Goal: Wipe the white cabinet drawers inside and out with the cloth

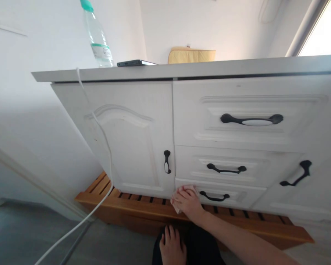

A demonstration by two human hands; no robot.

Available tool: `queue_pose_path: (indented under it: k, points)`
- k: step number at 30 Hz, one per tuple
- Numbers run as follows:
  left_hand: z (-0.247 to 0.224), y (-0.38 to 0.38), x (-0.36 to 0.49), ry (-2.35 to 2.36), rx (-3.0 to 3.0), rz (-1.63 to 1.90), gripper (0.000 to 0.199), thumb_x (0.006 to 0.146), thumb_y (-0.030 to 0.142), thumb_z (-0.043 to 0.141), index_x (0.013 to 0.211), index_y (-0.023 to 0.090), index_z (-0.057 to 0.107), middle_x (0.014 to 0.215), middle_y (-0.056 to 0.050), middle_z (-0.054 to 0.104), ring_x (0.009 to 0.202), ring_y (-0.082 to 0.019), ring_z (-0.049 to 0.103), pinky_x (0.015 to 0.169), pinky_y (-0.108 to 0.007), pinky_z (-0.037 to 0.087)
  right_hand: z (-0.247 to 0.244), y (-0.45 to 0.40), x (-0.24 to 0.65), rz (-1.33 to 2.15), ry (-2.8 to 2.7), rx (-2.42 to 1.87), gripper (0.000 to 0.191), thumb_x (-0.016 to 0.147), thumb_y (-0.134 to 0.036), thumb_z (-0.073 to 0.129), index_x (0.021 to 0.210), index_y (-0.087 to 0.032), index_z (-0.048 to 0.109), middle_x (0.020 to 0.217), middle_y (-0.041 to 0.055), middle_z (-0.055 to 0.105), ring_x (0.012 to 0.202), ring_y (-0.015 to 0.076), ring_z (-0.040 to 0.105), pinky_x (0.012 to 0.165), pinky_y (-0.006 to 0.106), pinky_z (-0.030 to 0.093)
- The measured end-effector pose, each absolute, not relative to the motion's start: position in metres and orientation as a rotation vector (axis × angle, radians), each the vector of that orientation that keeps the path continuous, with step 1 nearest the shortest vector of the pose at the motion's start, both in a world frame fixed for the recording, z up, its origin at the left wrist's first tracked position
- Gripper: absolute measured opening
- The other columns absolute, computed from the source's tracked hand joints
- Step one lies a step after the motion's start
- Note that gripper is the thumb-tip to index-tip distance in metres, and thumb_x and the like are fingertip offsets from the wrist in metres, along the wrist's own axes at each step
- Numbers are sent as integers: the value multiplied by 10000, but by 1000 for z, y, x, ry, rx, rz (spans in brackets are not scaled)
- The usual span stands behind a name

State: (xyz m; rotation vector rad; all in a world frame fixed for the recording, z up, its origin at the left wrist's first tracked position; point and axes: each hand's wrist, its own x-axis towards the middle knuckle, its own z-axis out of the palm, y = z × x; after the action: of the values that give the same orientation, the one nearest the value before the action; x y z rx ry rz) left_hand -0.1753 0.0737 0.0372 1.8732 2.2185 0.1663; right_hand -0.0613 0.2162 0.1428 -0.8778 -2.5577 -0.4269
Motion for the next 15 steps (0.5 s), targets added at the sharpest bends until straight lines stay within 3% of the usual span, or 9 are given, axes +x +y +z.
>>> queue_pose_path:
  k: [4,8,10,15]
  points:
    - [37,77,-170,2187,1884,143,488,910,392,529,1354,235,655,1560,-125,531,1460,-308,456,1185,-489,322,189,224,-66,-537,-2483,-791,355,1056,-227,470,1344,-352,636,1339,-33,709,1192,161,587,1041,366,432]
    - [34,74,-170,2217,1875,172,480,904,401,542,1339,239,667,1550,-117,544,1462,-302,454,1184,-484,319,176,232,-31,-606,-2543,-639,416,1034,-197,491,1436,-265,575,1376,-5,694,1197,147,586,952,314,464]
    - [34,71,-174,2219,1867,197,475,910,403,532,1334,239,670,1549,-117,545,1469,-300,446,1185,-491,319,150,231,-15,-573,-2631,-568,402,1018,-184,513,1409,-230,591,1359,11,703,1185,146,601,934,314,477]
    - [40,68,-182,2205,1882,208,473,926,401,521,1343,228,662,1549,-124,544,1473,-304,443,1189,-493,324,107,222,-36,-503,-2649,-669,204,989,-189,573,1134,-218,714,1190,34,764,1133,196,656,959,374,509]
